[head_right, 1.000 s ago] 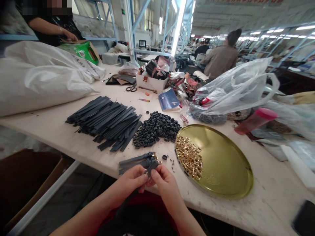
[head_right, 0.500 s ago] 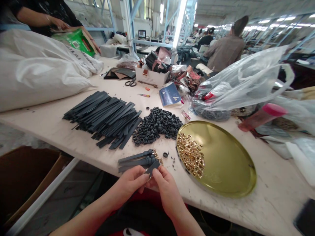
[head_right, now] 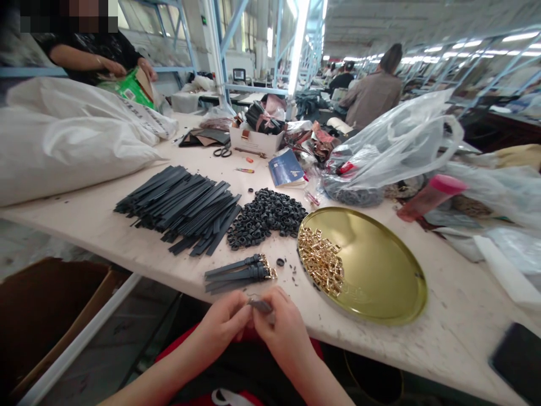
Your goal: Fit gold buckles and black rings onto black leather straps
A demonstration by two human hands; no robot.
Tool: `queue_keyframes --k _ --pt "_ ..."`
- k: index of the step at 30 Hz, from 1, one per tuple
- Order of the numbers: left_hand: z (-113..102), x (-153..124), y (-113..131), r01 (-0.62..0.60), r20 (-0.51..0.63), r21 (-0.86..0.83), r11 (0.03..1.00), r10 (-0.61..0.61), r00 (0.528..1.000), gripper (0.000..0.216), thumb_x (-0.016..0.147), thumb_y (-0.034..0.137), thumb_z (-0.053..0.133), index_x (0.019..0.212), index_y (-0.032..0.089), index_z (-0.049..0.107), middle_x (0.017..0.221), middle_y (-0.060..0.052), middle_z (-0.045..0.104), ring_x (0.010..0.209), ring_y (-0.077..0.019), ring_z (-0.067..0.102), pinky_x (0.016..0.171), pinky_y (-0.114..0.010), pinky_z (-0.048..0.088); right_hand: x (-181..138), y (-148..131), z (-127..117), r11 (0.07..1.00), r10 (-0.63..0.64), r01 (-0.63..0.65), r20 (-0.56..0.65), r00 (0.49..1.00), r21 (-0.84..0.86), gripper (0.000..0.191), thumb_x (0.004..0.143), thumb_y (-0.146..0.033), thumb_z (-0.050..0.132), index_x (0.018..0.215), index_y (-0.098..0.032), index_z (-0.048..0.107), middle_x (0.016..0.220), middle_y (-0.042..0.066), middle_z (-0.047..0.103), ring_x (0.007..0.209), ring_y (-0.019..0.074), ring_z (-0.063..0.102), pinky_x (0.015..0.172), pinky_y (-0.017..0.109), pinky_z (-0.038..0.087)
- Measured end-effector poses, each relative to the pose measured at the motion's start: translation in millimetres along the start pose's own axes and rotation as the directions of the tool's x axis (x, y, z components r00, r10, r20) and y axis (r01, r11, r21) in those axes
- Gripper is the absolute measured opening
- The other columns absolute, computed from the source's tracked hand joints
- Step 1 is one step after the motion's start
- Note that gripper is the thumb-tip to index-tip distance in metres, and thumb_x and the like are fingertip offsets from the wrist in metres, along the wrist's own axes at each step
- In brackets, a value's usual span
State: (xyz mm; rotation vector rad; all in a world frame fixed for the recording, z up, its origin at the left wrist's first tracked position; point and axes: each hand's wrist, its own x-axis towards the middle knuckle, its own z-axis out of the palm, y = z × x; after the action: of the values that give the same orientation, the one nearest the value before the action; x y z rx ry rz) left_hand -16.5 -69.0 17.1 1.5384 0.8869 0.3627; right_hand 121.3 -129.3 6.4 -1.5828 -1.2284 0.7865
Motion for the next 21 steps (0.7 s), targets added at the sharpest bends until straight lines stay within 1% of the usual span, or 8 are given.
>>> queue_keyframes --k 3,5,8,11,13,16,18,21 --pt "-2.0 -5.4 3.5 0.021 0.058 0.023 1.0 -0.023 0.998 0.024 0.077 0.038 0.051 0.066 0.016 0.049 0.055 0.004 0.051 0.045 -0.0075 0.043 0.043 -0.018 0.031 -2.7 -2.0 -2.0 0.962 0.157 -0.187 0.159 0.975 0.201 0.016 0.072 -0.03 0.059 0.064 -0.021 0.049 0.058 -0.003 0.049 0.057 0.0131 0.046 0.054 0.025 0.035" --pt "-4.2 -4.7 6.0 0.044 0.065 0.03 0.999 -0.046 0.997 0.026 0.074 0.039 0.055 0.063 0.017 0.047 0.053 0.004 0.052 0.043 -0.007 0.042 0.041 -0.018 0.029 -3.6 -5.2 -1.7 0.905 0.187 -0.268 0.256 0.948 0.33 0.019 0.072 -0.034 0.061 0.066 -0.02 0.049 0.06 -0.003 0.051 0.058 0.0127 0.047 0.055 0.024 0.036" --pt "-8.6 2.6 8.9 0.092 0.03 -0.042 0.995 -0.091 0.995 0.024 0.07 0.037 0.059 0.069 0.018 0.045 0.051 0.006 0.051 0.039 -0.0072 0.042 0.038 -0.017 0.029 1.2 -10.3 -5.0 0.896 0.123 -0.243 0.316 0.941 0.372 0.02 0.075 -0.038 0.059 0.071 -0.019 0.053 0.067 -0.001 0.057 0.065 0.0139 0.051 0.062 0.026 0.039" --pt "-14.8 13.0 9.9 0.05 0.07 -0.09 0.995 -0.044 0.997 0.024 0.073 0.033 0.056 0.09 0.017 0.048 0.057 0.006 0.054 0.043 -0.0079 0.047 0.042 -0.018 0.036 24.1 -7.0 -17.7 0.947 0.063 -0.181 0.4 0.914 0.265 0.027 0.081 -0.043 0.049 0.073 -0.018 0.058 0.066 0.0 0.057 0.064 0.0142 0.051 0.061 0.026 0.039" --pt "-19.3 20.5 8.5 0.009 0.096 -0.05 0.999 -0.004 0.995 0.022 0.077 0.033 0.051 0.092 0.017 0.051 0.057 0.005 0.054 0.044 -0.0071 0.046 0.045 -0.018 0.036 52.6 2.4 -28.0 0.985 0.066 -0.115 0.336 0.94 0.129 0.032 0.084 -0.044 0.042 0.073 -0.018 0.058 0.062 0.0 0.054 0.06 0.014 0.049 0.058 0.026 0.039" --pt "-25.1 33.0 3.1 0.045 0.016 -0.07 0.997 -0.044 0.999 0.023 0.079 0.039 0.047 0.083 0.017 0.051 0.052 0.006 0.05 0.041 -0.0062 0.041 0.042 -0.017 0.032 105.2 21.8 -34.4 0.966 -0.013 0.016 0.014 1.0 -0.259 0.02 0.083 -0.034 0.044 0.077 -0.02 0.058 0.069 0.001 0.056 0.066 0.0159 0.052 0.062 0.027 0.039" --pt "-28.5 41.6 -0.9 0.071 -0.036 -0.14 0.988 -0.076 0.996 0.025 0.078 0.042 0.047 0.081 0.017 0.049 0.05 0.007 0.047 0.041 -0.0065 0.039 0.04 -0.016 0.031 136.1 33.1 -29.3 0.925 -0.06 0.038 -0.046 0.997 -0.377 0.01 0.078 -0.025 0.05 0.078 -0.02 0.059 0.078 0.003 0.058 0.074 0.0177 0.053 0.069 0.029 0.038" --pt "-34.1 52.0 -5.1 0.095 -0.038 -0.184 0.978 -0.104 0.994 0.027 0.076 0.044 0.048 0.079 0.017 0.047 0.048 0.007 0.045 0.039 -0.0064 0.037 0.038 -0.016 0.032 163.4 43.9 -15.1 0.917 -0.061 0.041 -0.038 0.997 -0.398 0.007 0.071 -0.015 0.056 0.072 -0.021 0.059 0.079 0.003 0.056 0.074 0.0178 0.052 0.07 0.029 0.036"
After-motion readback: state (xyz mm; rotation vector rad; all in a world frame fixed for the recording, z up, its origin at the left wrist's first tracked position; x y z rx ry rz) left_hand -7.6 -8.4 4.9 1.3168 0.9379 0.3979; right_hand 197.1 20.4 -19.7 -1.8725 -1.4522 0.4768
